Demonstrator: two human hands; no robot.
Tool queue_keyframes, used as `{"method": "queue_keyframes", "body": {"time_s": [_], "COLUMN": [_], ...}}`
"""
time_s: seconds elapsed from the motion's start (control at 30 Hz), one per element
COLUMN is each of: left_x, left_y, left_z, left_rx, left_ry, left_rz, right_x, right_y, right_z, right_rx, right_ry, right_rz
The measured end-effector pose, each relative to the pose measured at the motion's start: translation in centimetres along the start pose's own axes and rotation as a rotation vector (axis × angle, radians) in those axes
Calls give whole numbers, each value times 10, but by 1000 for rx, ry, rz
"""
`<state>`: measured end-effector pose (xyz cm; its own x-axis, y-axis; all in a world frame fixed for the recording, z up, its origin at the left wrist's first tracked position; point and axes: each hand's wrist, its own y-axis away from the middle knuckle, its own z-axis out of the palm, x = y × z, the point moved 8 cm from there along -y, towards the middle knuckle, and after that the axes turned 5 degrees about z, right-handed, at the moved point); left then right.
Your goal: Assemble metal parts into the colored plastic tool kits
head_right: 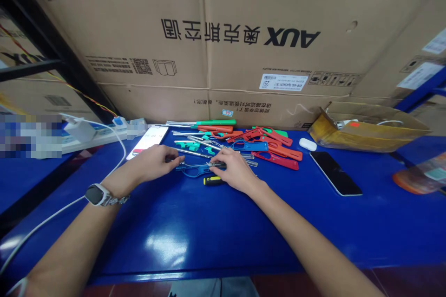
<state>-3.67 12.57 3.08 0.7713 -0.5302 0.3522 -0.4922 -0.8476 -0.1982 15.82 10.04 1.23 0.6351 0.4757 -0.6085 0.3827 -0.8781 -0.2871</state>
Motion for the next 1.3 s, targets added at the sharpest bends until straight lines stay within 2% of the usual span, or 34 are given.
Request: {"method": "queue_keyframes", "body": {"time_s": [0.23, 0.3, 0.4, 0.5, 0.57, 0.77, 0.9, 1.07, 1.17, 1.3], "left_x": [-10, -3, 20, 38, 44, 40, 40, 44, 46, 48], "left_y": [4, 3, -1, -5, -6, -8, -9, -10, -9, -9], "left_z": [9, 6, 5, 16, 25, 33, 32, 32, 30, 30], "left_rx": [-5, 29, 48, -29, -74, -100, -101, -128, -130, -103], "left_ry": [68, 53, 18, 53, 81, 122, 120, 56, 39, 73], "left_rz": [-66, -18, 108, 197, 229, 263, 249, 255, 249, 252], "right_x": [0, 0, -1, -2, -4, -13, -12, -4, -5, -10], "right_y": [2, 2, 1, -1, -3, -7, -5, -7, -9, -9], "right_z": [0, -2, -4, -4, -3, -3, -7, -7, -4, -5], "right_rx": [-95, -104, -106, -126, -152, -133, -111, -197, -213, -150], "right_ry": [-58, -35, 20, 63, 75, 32, 90, 186, 199, 167], "right_rz": [-13, -1, -1, -16, -54, -172, -134, -53, -92, -175]}}
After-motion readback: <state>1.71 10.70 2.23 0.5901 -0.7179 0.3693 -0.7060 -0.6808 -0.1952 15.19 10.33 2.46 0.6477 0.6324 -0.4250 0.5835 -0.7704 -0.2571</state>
